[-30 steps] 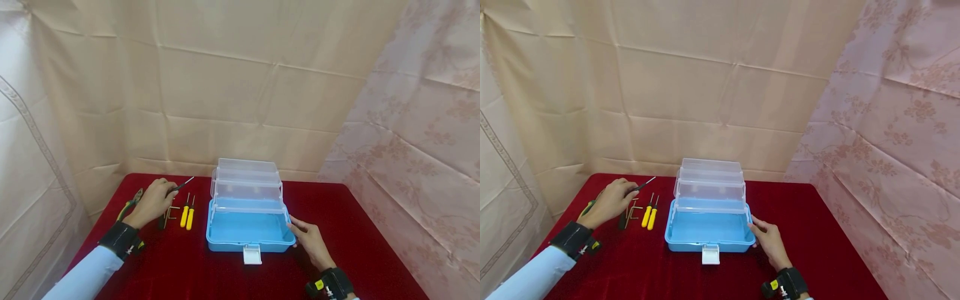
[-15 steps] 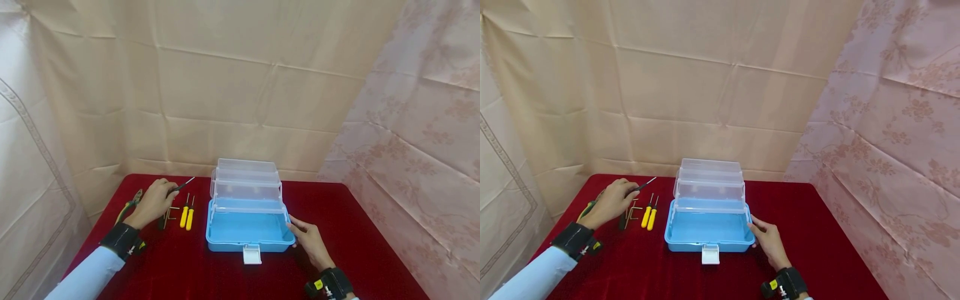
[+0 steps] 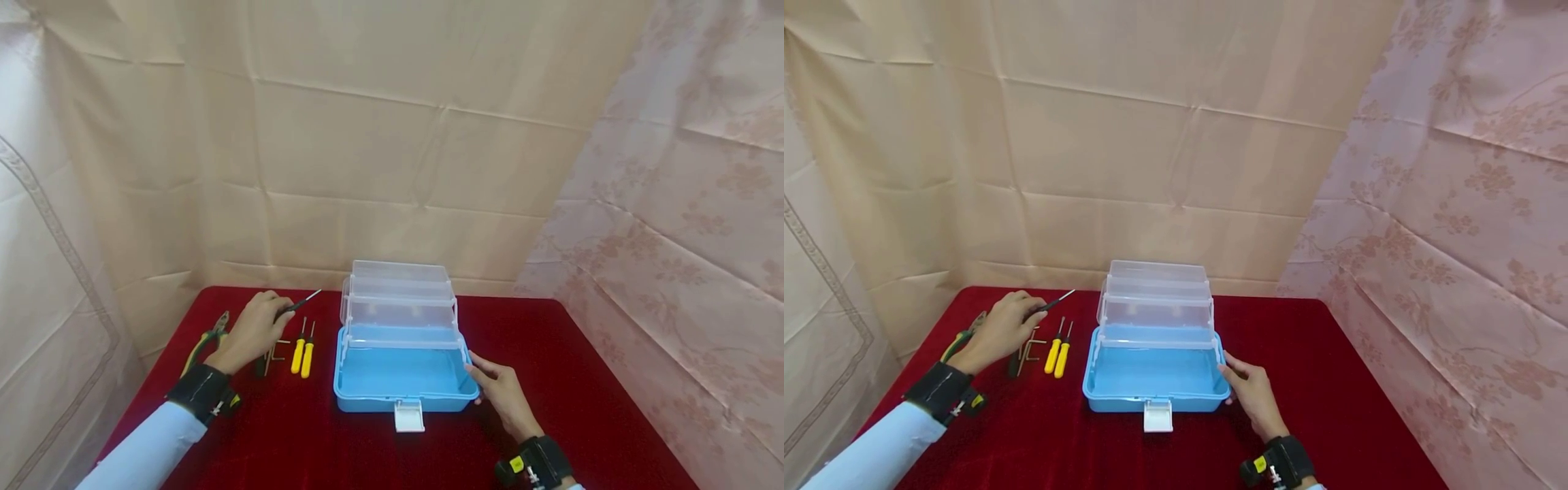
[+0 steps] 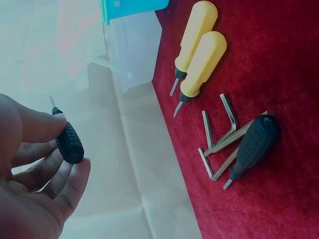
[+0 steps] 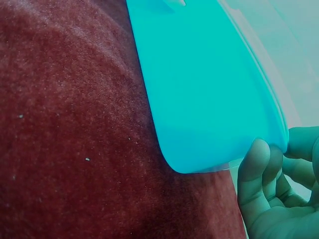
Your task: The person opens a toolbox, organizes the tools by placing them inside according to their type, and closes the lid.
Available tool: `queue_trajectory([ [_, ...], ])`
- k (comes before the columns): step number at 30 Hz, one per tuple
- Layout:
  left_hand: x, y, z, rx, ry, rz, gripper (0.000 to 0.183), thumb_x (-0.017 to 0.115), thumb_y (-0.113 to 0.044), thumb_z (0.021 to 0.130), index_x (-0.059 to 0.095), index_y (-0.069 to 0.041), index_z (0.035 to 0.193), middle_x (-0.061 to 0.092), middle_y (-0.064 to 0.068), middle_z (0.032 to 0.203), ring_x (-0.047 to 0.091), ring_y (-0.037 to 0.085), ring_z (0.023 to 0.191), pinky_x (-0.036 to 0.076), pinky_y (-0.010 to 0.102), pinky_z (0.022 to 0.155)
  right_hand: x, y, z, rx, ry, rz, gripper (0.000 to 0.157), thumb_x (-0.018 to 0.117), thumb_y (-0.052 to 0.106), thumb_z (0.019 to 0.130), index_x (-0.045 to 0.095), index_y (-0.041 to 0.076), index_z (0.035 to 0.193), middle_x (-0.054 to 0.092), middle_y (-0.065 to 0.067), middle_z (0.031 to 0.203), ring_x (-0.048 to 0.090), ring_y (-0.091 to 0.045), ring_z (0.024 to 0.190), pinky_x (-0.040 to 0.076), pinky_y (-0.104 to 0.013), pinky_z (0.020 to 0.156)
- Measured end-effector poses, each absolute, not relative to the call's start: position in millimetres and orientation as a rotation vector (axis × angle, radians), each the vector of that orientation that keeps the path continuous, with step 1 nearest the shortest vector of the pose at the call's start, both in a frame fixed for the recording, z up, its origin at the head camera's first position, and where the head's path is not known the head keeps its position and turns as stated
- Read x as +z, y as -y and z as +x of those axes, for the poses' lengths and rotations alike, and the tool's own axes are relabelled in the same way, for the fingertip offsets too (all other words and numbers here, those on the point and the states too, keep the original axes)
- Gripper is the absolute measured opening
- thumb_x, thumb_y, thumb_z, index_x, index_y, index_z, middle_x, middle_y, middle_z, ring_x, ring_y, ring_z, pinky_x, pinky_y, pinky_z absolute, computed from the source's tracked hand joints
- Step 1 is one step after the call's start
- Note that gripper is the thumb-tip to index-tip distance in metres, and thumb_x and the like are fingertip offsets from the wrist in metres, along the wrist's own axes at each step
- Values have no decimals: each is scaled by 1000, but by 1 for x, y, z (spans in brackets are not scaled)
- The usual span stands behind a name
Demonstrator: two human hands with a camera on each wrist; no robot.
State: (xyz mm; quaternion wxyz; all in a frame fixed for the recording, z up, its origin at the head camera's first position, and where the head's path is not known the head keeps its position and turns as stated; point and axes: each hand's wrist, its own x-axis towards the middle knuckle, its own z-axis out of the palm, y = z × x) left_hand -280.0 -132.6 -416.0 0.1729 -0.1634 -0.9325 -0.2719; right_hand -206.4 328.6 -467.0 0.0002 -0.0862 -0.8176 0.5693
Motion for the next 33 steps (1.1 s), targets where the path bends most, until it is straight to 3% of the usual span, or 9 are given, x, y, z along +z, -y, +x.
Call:
queue_trajectory([
  [8,-415,131,-280,-795,2645,-475,18,70,-11,89,70,0,104,57,7,92,47,24,87,45,38,74,-470,-329,-208,1780,2579,-273,59,68,38,90,54,17,143,69,-15,94,57,-23,61,50,-29,60],
  [18,-412,126,-283,-777,2648,-473,21,71,-14,89,70,-1,105,57,7,94,47,23,86,46,37,73,-467,-330,-207,1786,2571,-270,57,68,37,91,54,18,142,69,-10,108,58,-24,64,50,-31,61],
  [33,-408,118,-286,-763,2651,-504,22,71,-17,89,69,-3,105,58,8,100,47,23,93,47,39,78,-468,-330,-205,1804,2561,-303,55,67,36,91,55,20,142,67,-15,90,56,-28,64,50,-32,62],
])
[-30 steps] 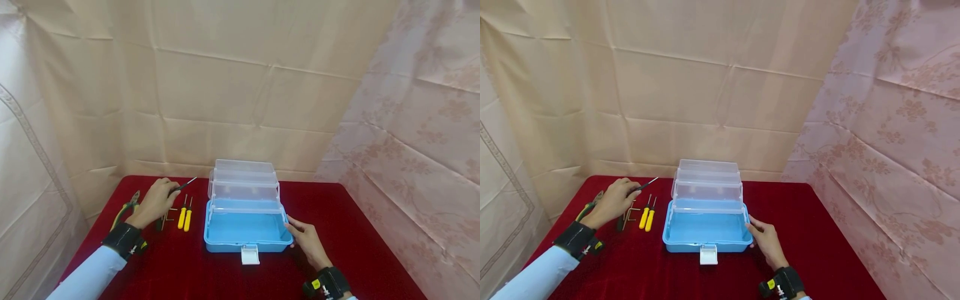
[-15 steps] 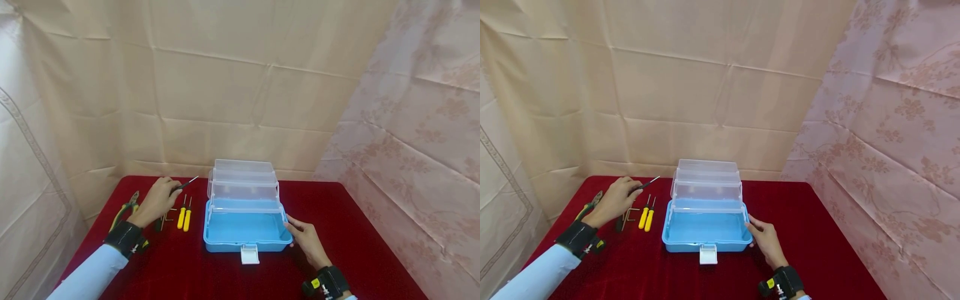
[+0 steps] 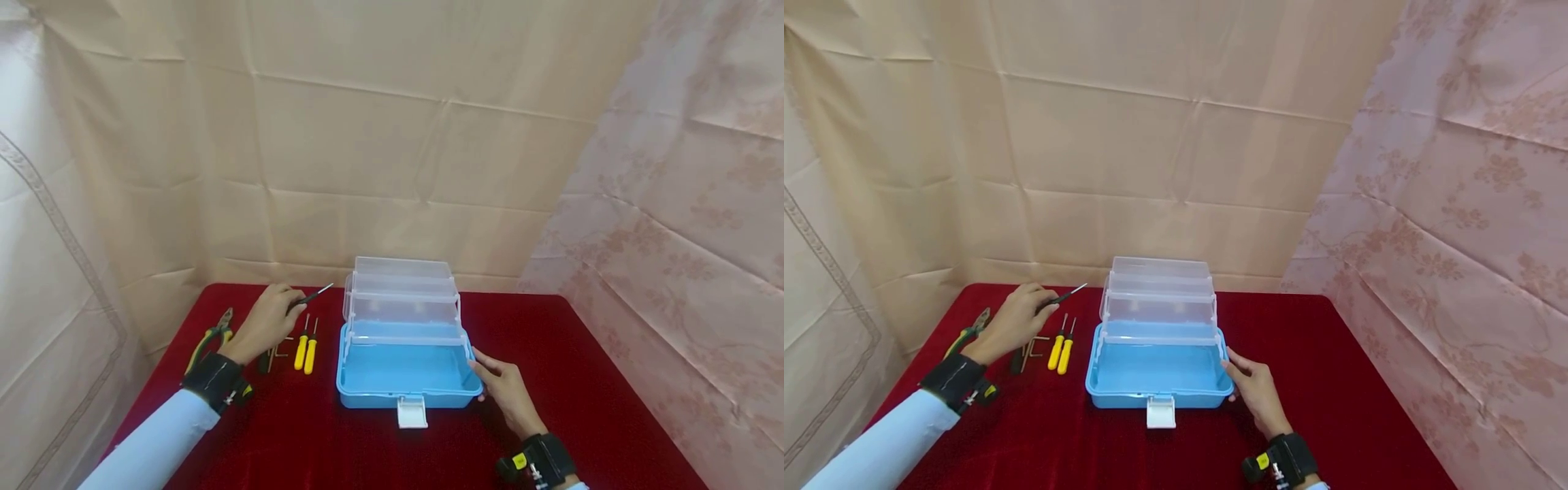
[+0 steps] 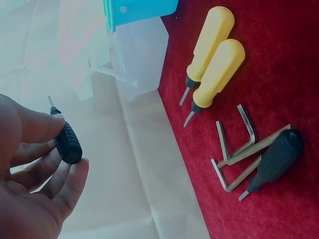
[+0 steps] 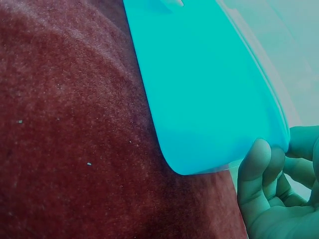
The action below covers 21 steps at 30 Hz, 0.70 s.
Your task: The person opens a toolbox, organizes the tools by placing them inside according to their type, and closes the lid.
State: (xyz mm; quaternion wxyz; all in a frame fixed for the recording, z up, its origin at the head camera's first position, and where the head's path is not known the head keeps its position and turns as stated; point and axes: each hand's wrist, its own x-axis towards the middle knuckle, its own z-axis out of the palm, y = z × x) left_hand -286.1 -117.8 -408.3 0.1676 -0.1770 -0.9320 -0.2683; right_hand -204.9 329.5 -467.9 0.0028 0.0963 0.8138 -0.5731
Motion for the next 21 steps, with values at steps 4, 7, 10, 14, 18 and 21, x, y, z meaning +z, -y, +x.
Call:
queue_trajectory([
  [4,-409,115,-288,-777,2636,-518,23,71,-17,89,69,-2,107,58,9,101,48,23,93,47,39,79,-468,-330,-204,-1797,-2555,282,56,68,37,91,54,19,143,66,-16,87,55,-25,63,50,-32,62],
  [7,-408,112,-288,-802,2633,-526,24,71,-18,89,69,-2,108,58,9,103,47,23,94,48,39,79,-468,-331,-203,-1800,-2554,276,56,67,38,91,54,20,142,66,-17,86,55,-24,62,51,-33,62],
  [10,-405,110,-289,-812,2628,-540,25,72,-19,89,69,-3,108,57,8,103,47,23,94,48,39,80,-468,-331,-203,-1794,-2553,279,57,68,39,91,54,20,142,68,-16,91,55,-26,63,51,-34,62],
  [14,-403,108,-289,-791,2619,-564,24,70,-20,90,69,-4,108,58,7,101,46,23,95,47,39,81,-469,-330,-203,-1780,-2561,299,59,68,39,90,54,18,142,68,-14,92,56,-26,64,50,-33,62],
  [18,-403,108,-290,-767,2612,-575,26,70,-20,90,69,-4,110,59,8,103,47,24,96,47,40,83,-469,-330,-204,-1773,-2569,302,59,68,40,90,53,18,143,69,-13,92,56,-25,63,50,-33,62],
  [21,-403,107,-292,-762,2613,-570,27,71,-20,90,69,-4,111,59,8,103,48,24,96,47,40,83,-468,-330,-204,-1772,-2574,294,60,68,41,90,53,18,143,69,-13,92,55,-24,62,51,-34,63],
])
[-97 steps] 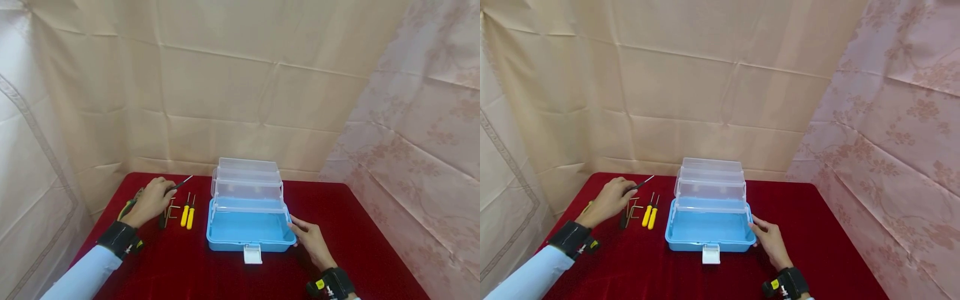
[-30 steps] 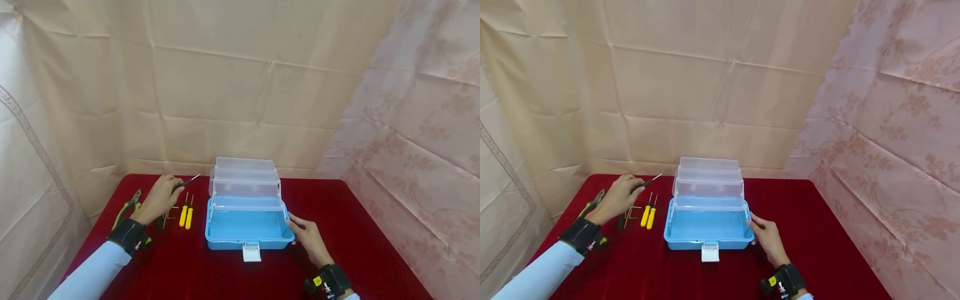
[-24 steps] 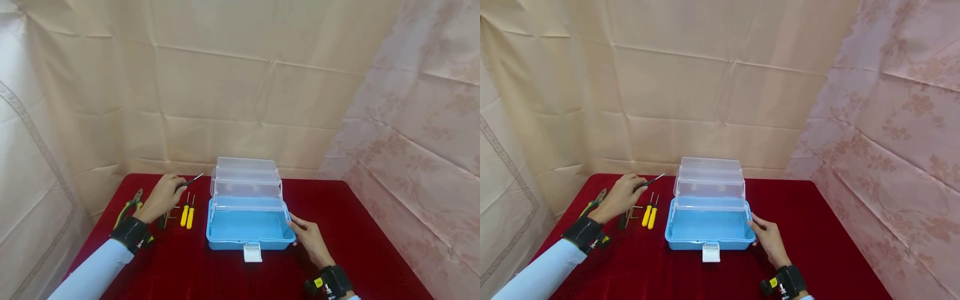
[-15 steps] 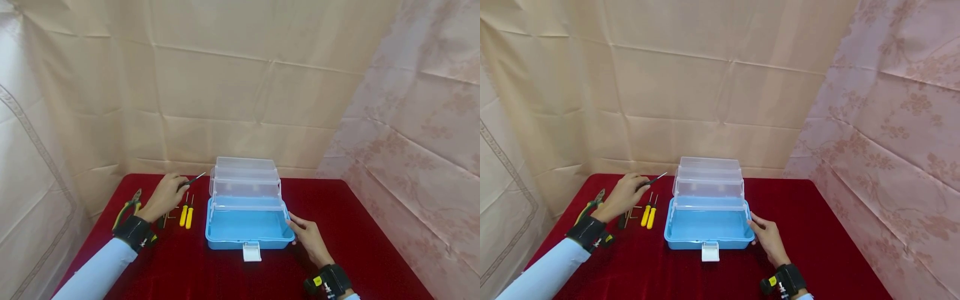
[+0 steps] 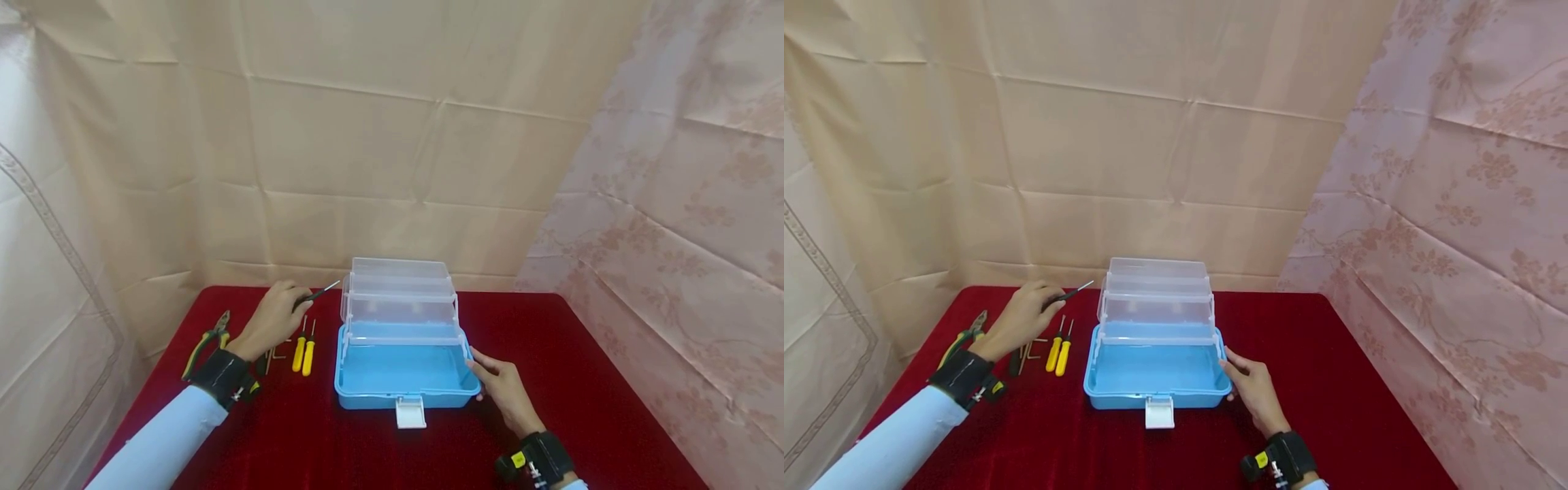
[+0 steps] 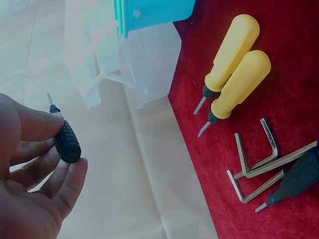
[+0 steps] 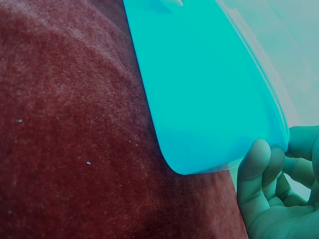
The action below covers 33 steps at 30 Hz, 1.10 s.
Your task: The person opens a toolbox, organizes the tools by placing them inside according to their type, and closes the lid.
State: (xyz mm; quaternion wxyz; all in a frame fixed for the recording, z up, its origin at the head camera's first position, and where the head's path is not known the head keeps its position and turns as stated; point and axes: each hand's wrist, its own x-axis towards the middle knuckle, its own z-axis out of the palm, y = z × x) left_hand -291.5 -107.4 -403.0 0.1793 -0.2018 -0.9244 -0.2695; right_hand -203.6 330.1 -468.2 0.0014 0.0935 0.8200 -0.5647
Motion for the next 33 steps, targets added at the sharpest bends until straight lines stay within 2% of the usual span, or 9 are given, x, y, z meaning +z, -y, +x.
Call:
queue_trajectory([
  [7,-403,104,-294,-760,2602,-580,26,71,-18,89,70,-3,111,59,9,101,48,24,93,48,39,81,-468,-331,-203,-1781,-2566,295,56,67,37,92,53,18,143,70,-12,97,57,-26,62,51,-35,63],
  [14,-401,101,-297,-731,2608,-589,27,70,-18,90,69,-3,112,58,7,100,47,23,94,48,37,78,-468,-332,-205,-1768,-2571,302,58,68,40,90,55,19,142,68,-14,91,56,-23,62,51,-35,63],
  [20,-399,99,-298,-726,2610,-599,27,69,-17,90,69,-3,113,58,8,100,47,23,93,48,37,77,-468,-331,-205,-1777,-2565,304,59,69,41,89,55,19,141,70,-12,104,60,-25,64,52,-37,64],
  [33,-395,94,-301,-719,2616,-634,31,69,-18,91,67,-3,118,58,10,108,46,25,102,48,40,83,-469,-329,-202,-1788,-2562,312,59,69,40,89,55,19,142,70,-9,107,61,-26,63,53,-34,63],
])
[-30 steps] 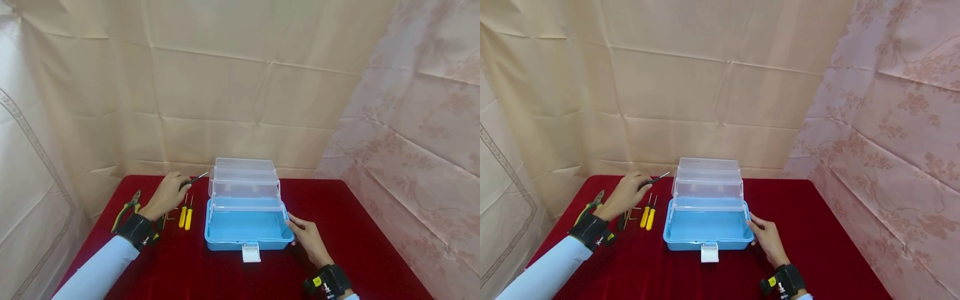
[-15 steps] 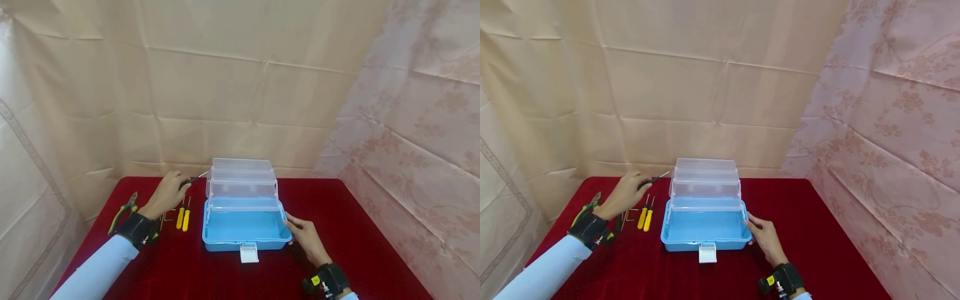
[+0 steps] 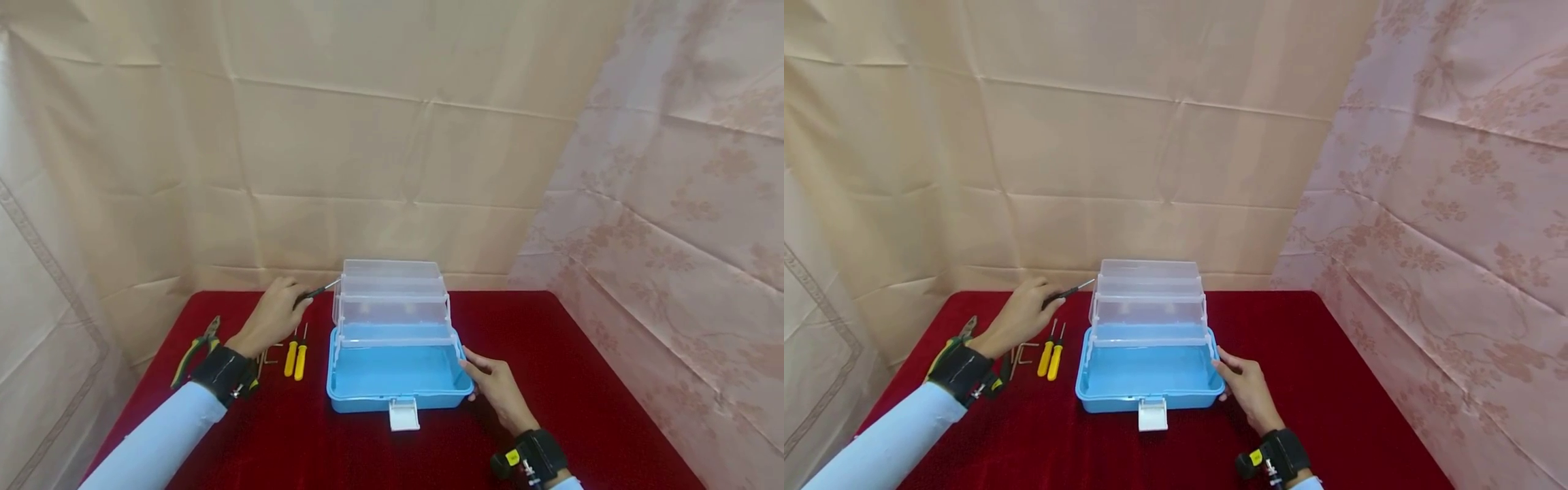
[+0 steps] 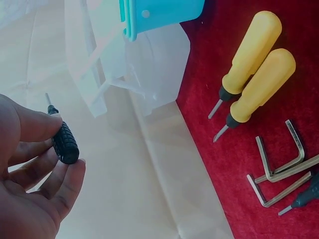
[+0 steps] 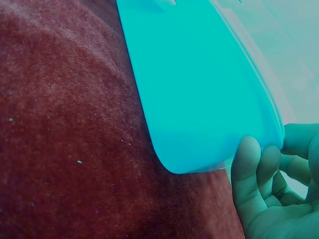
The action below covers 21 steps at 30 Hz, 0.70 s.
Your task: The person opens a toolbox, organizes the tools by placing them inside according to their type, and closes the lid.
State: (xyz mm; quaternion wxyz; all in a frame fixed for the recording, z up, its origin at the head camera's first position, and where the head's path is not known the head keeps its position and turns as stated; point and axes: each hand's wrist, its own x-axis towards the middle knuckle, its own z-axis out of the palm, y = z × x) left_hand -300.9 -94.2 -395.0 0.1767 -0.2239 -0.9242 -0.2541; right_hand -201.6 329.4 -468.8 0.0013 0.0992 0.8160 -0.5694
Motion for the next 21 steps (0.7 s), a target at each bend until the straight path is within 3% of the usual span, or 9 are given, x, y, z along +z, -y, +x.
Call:
queue_trajectory([
  [12,-392,91,-302,-721,2588,-689,32,69,-16,91,67,-2,119,57,10,109,46,26,104,47,43,86,-471,-325,-203,-1785,-2569,267,58,69,40,89,55,18,141,70,-10,106,62,-26,62,53,-34,61],
  [21,-391,86,-308,-760,2559,-743,35,69,-14,91,65,-4,124,57,13,121,45,27,111,44,45,94,-472,-325,-205,-1790,-2584,226,59,68,40,89,54,17,142,69,-10,112,63,-29,63,54,-35,61],
])
